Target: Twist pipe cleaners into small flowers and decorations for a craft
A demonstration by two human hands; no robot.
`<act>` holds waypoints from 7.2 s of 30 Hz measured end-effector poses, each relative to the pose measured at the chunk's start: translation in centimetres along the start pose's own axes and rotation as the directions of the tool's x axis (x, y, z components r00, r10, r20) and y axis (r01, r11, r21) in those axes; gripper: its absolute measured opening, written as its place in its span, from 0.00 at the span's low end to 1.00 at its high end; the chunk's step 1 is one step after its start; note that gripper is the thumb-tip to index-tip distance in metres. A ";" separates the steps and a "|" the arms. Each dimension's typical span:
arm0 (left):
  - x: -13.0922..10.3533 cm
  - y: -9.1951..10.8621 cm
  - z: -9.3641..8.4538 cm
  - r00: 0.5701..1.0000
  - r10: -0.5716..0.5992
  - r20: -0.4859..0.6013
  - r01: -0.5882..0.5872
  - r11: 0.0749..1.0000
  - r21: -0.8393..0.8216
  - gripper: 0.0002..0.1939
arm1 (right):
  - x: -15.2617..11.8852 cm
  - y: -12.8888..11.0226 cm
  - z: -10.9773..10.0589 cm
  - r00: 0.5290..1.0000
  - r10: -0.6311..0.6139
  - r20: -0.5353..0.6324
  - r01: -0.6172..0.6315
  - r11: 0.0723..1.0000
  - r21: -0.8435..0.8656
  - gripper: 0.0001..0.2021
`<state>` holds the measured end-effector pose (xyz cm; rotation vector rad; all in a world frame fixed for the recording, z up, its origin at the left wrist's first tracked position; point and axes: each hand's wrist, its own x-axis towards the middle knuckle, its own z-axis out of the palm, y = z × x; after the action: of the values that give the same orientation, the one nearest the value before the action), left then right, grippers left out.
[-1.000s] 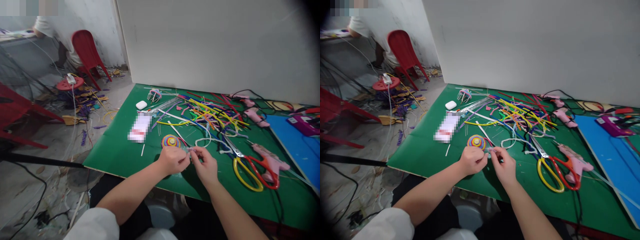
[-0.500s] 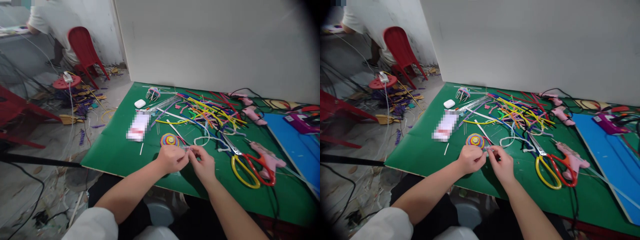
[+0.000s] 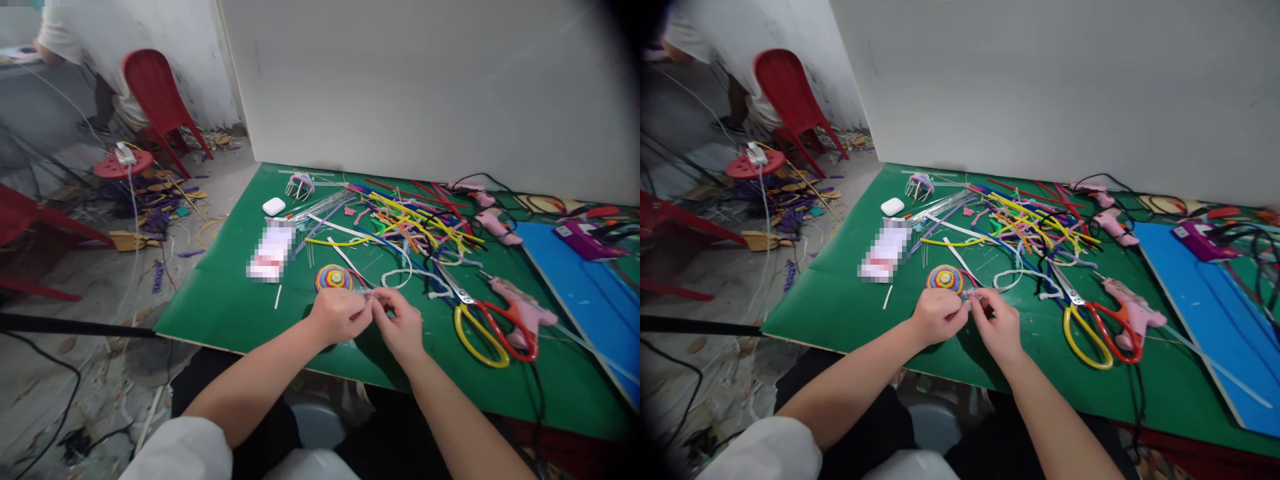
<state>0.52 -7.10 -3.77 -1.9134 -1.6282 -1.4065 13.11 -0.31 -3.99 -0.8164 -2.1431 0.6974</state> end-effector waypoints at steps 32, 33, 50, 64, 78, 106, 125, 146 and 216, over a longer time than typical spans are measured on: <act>0.3 -0.1 0.1 0.997 0.036 0.062 -0.036 0.999 0.000 0.19 | 0.1 0.3 0.2 0.987 0.104 0.122 -0.115 0.990 0.087 0.11; 0.3 -0.1 0.1 0.997 0.035 0.065 -0.035 0.999 0.000 0.19 | 0.1 0.3 0.2 0.987 0.103 0.125 -0.115 0.990 0.086 0.11; 0.4 0.0 0.2 0.995 0.039 0.095 -0.038 0.999 -0.010 0.18 | 0.1 0.4 0.2 0.988 0.044 0.149 -0.064 0.989 0.130 0.08; 0.4 0.0 0.1 0.991 0.032 0.129 -0.031 1.000 -0.007 0.17 | 0.0 0.7 0.4 0.985 -0.015 0.170 -0.010 0.989 0.145 0.08; 0.4 0.1 0.2 0.992 0.035 0.117 -0.030 0.999 -0.044 0.18 | 0.0 0.8 0.5 0.972 -0.054 0.229 0.026 0.992 0.127 0.09; 0.4 0.2 0.3 0.993 0.027 0.116 -0.024 0.999 -0.026 0.18 | -0.2 0.9 0.5 0.946 -0.090 0.312 0.064 0.994 0.091 0.09; 0.4 -0.2 -0.3 0.843 -0.458 0.282 0.523 0.819 -0.234 0.09 | 0.1 0.1 0.0 0.997 -0.011 -0.080 0.018 0.996 0.082 0.05; 0.3 -0.1 -0.7 0.631 -0.698 0.340 0.739 0.406 -0.537 0.16 | -0.4 0.0 -0.7 0.997 0.077 -0.021 -0.069 0.964 0.255 0.11; -0.2 0.2 -0.3 0.674 -0.673 0.306 0.737 0.578 -0.352 0.07 | -0.2 -0.2 -0.3 0.956 0.203 0.212 -0.260 0.920 0.292 0.04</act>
<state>0.57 -7.51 -3.75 -1.6208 -2.5081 -2.1557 13.43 -0.50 -3.78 -0.8648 -2.0287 1.2466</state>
